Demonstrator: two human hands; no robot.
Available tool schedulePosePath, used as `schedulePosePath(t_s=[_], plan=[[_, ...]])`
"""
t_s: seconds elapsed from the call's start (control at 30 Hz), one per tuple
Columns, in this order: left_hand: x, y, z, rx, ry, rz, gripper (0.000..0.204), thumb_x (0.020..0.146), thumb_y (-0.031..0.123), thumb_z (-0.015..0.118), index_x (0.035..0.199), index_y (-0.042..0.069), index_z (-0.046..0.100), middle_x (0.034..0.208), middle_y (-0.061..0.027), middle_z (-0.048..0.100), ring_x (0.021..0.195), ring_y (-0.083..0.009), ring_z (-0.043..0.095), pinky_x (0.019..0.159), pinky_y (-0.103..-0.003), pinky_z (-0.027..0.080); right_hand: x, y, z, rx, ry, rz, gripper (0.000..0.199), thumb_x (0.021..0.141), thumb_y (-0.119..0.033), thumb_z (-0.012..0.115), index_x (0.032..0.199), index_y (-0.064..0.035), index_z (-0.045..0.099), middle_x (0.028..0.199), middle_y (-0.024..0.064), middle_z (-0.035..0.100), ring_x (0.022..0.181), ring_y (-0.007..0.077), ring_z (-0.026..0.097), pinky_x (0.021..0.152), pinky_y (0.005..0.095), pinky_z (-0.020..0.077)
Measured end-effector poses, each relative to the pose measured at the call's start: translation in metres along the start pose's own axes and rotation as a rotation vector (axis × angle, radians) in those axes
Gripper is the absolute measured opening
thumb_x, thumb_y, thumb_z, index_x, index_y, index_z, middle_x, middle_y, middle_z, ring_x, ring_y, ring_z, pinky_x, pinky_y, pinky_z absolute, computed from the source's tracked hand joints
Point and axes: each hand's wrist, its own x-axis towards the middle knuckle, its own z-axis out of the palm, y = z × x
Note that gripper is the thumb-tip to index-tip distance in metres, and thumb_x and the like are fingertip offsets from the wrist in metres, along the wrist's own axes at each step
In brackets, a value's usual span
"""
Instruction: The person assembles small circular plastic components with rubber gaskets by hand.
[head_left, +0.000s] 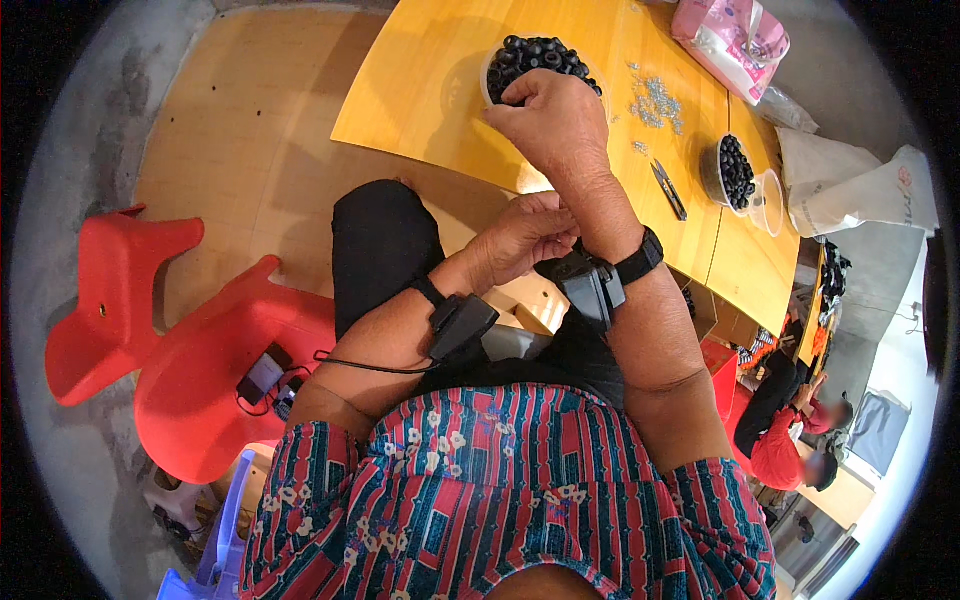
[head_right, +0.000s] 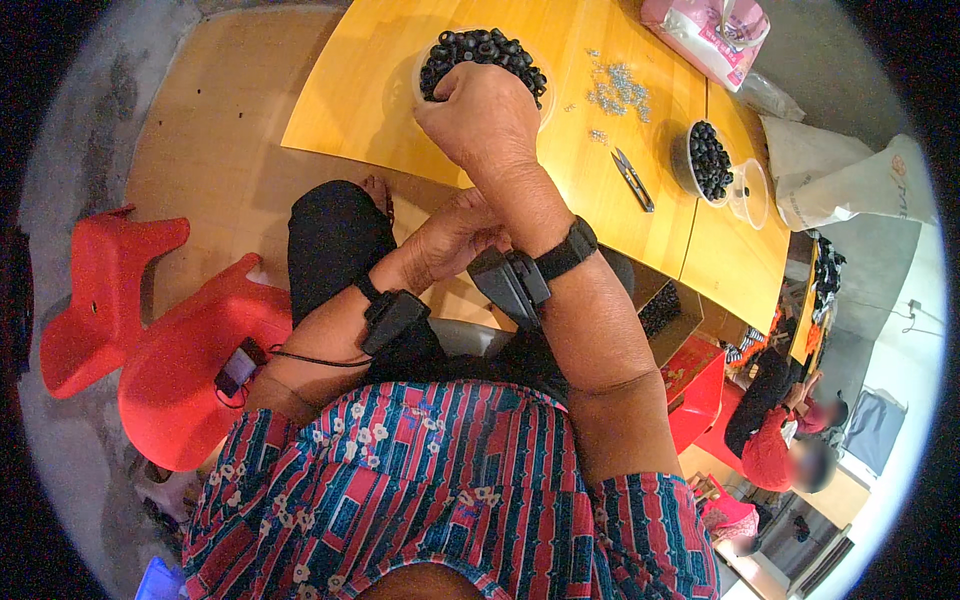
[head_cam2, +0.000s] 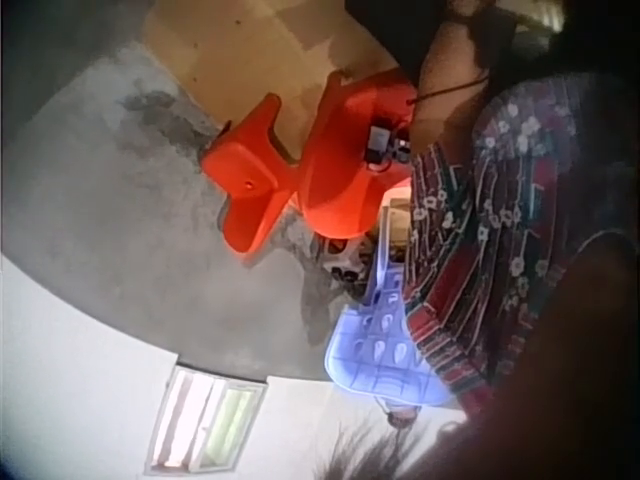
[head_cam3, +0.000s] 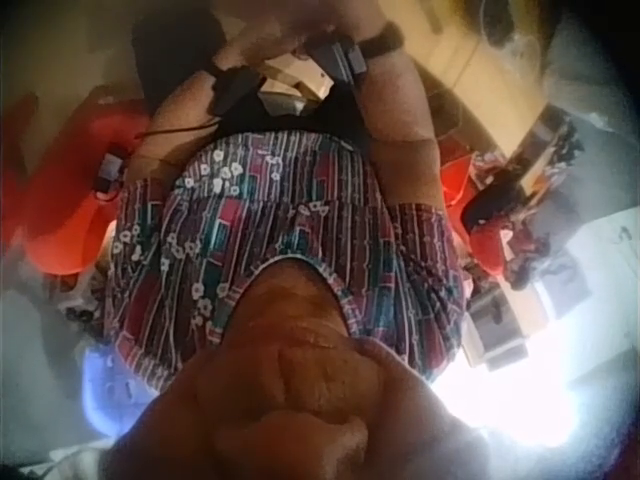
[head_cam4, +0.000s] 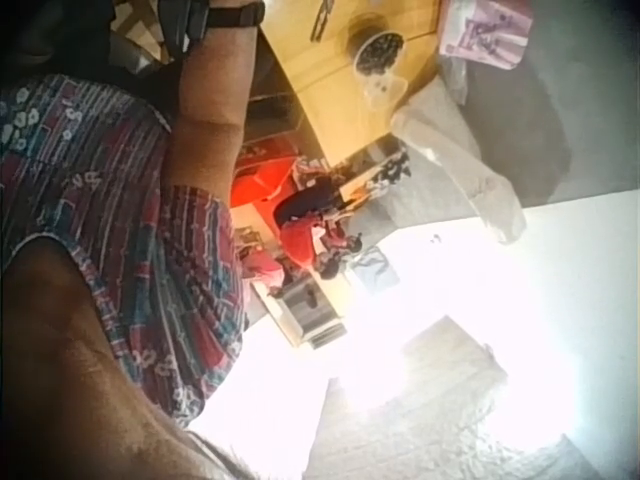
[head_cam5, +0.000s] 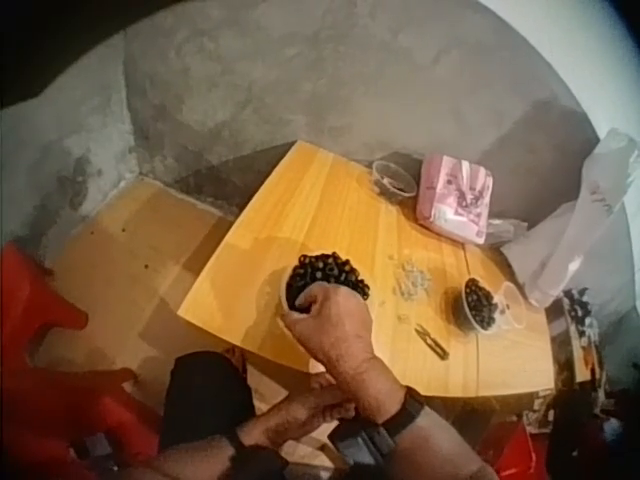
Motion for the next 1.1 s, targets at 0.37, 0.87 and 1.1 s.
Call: schedulePosePath(t_s=[0.37, 0.87, 1.1], plan=[[0.003, 0.0, 0.003, 0.049, 0.022, -0.014, 0.028, 0.083, 0.03, 0.064, 0.098, 0.007, 0.06, 0.089, 0.0046, 0.06, 0.075, -0.0006, 0.054, 0.07, -0.014, 0.046, 0.002, 0.001, 0.002, -0.044, 0.029, -0.039, 0.022, 0.062, -0.025, 0.067, 0.076, -0.0081, 0.068, 0.07, 0.0113, 0.065, 0.068, 0.0267, 0.063, 0.066, 0.0333, 0.0509], [0.005, 0.002, 0.005, 0.015, 0.087, -0.036, 0.022, 0.084, 0.025, 0.063, 0.095, 0.007, 0.058, 0.081, 0.0026, 0.058, 0.07, -0.0033, 0.054, 0.064, -0.018, 0.05, -0.005, 0.012, -0.003, 0.044, 0.004, -0.152, 0.028, 0.061, -0.021, 0.074, 0.082, -0.0034, 0.066, 0.065, 0.0086, 0.063, 0.06, 0.0205, 0.062, 0.059, 0.0299, 0.049], [0.004, 0.003, 0.001, -0.015, 0.016, -0.042, 0.017, 0.085, 0.023, 0.062, 0.091, 0.008, 0.057, 0.078, 0.0032, 0.057, 0.069, -0.0038, 0.054, 0.062, -0.019, 0.05, -0.005, 0.017, -0.004, 0.14, -0.043, -0.088, 0.021, 0.062, -0.019, 0.073, 0.079, -0.0077, 0.069, 0.069, 0.0103, 0.064, 0.068, 0.0268, 0.063, 0.066, 0.0346, 0.0501]])
